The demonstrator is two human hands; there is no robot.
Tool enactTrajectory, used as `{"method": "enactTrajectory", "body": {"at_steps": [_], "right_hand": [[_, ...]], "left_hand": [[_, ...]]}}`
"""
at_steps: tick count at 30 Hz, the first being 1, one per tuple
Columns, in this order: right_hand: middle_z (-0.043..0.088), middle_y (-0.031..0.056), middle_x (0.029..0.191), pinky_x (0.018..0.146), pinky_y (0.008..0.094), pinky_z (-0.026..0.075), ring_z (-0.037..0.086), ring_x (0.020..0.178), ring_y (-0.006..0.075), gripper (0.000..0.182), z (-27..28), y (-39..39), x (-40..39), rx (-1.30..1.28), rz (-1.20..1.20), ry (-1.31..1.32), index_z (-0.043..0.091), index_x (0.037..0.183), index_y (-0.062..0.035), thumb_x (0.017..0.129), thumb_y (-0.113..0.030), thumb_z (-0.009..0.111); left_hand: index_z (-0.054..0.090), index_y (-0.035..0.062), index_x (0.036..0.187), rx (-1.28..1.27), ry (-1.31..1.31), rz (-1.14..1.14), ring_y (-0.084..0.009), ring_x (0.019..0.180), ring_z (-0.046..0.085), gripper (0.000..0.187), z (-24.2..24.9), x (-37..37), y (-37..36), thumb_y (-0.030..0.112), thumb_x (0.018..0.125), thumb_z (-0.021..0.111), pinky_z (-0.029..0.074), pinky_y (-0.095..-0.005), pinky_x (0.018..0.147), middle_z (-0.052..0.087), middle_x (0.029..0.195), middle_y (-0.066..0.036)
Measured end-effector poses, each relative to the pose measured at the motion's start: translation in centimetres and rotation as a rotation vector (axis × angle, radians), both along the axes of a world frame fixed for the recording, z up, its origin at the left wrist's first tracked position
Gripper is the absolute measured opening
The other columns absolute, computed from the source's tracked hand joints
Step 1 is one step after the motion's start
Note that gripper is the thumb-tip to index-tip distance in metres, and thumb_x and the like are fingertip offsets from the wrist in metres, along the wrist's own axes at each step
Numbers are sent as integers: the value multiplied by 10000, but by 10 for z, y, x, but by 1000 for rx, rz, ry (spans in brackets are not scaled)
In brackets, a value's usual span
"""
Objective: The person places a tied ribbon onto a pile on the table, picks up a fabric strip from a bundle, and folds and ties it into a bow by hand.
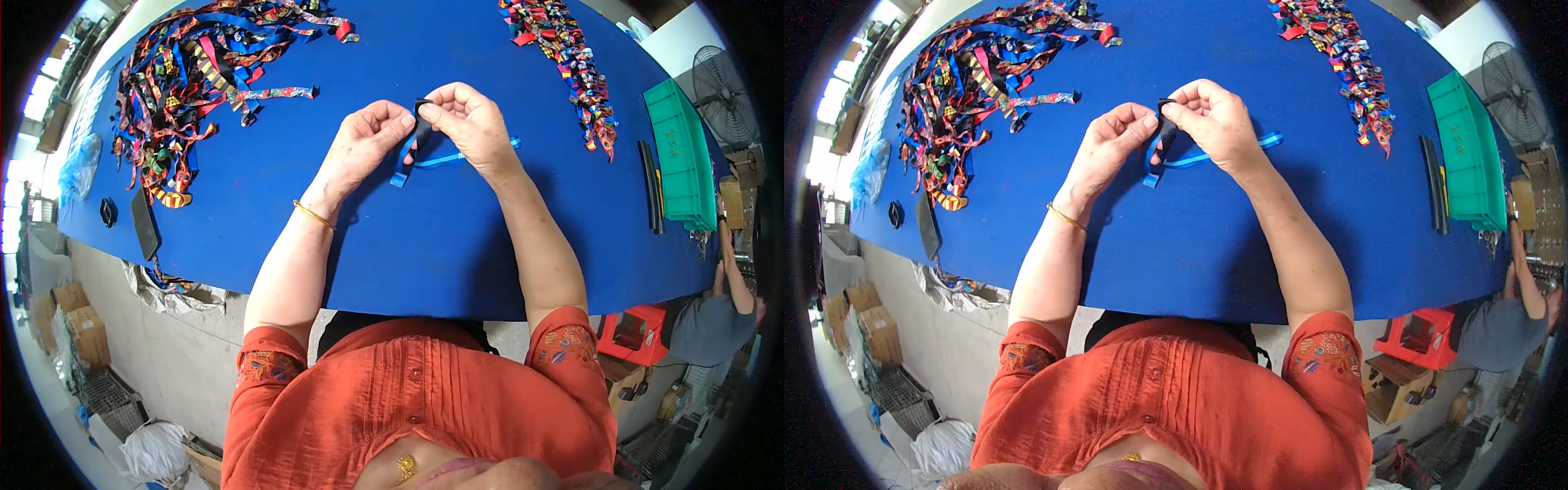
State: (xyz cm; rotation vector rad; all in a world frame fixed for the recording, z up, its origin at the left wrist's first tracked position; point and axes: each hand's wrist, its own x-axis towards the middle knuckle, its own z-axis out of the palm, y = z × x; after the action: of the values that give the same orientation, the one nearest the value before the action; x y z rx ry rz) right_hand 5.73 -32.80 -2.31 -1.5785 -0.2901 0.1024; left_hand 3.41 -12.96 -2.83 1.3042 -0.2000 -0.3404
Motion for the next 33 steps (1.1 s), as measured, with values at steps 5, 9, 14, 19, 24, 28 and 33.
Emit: {"method": "enactTrajectory", "body": {"at_steps": [5, 9, 14, 19, 24, 28, 33], "right_hand": [[696, 35, 913, 761, 243, 539, 635, 823, 75, 137, -5, 1, 1, 23, 19, 3, 670, 1011, 5, 919, -76, 730], [696, 33, 903, 757, 239, 538, 637, 823, 76, 152, -5, 4, -1, 31, 36, 10, 673, 1012, 8, 912, -86, 739], [701, 40, 922, 768, 238, 537, 639, 833, 80, 175, 0, 3, -5, -1, 58, 18, 671, 1043, 15, 934, -113, 722], [703, 62, 996, 842, 254, 531, 647, 925, 101, 208, -6, -4, 2, -8, 125, 23, 638, 1137, 19, 994, -131, 640], [699, 65, 1018, 873, 268, 526, 649, 961, 117, 244, -9, -1, 2, -62, 219, 116, 616, 1202, 15, 1012, -137, 611], [697, 57, 1012, 872, 272, 525, 650, 957, 119, 273, -12, -2, -2, -65, 333, 209, 610, 1234, 9, 1007, -144, 619], [665, 19, 919, 781, 243, 499, 614, 862, 82, 313, 10, -7, -5, -185, 363, 189, 616, 1230, -1, 969, -161, 685]], "left_hand": [[636, 9, 1046, 33, -51, 29, -69, 751, 606, 168, -5, -2, -5, 157, 983, 689, 496, -230, 666, 677, 875, -17], [652, 29, 1002, 203, -160, 78, -34, 756, 574, 127, -11, -1, -5, 131, 963, 717, 464, -205, 655, 672, 851, 15], [652, 40, 939, 227, -144, 133, -18, 740, 559, 101, -6, -4, -8, 113, 958, 720, 444, -186, 646, 665, 820, 30], [656, 35, 948, 23, -85, 129, -53, 688, 609, 77, -7, 0, -3, 98, 971, 692, 500, -207, 605, 687, 819, -4], [661, 31, 952, -68, -74, 183, -86, 659, 625, 151, -8, 4, 4, 172, 1005, 651, 518, -230, 600, 691, 803, -33], [658, 28, 950, -34, -80, 211, -101, 649, 624, 203, 3, 2, 7, 216, 1022, 629, 502, -233, 605, 698, 819, -50], [605, 24, 960, -197, -68, 245, -148, 733, 667, 216, -8, 12, 14, 209, 1057, 552, 529, -272, 704, 707, 837, -122]]}}
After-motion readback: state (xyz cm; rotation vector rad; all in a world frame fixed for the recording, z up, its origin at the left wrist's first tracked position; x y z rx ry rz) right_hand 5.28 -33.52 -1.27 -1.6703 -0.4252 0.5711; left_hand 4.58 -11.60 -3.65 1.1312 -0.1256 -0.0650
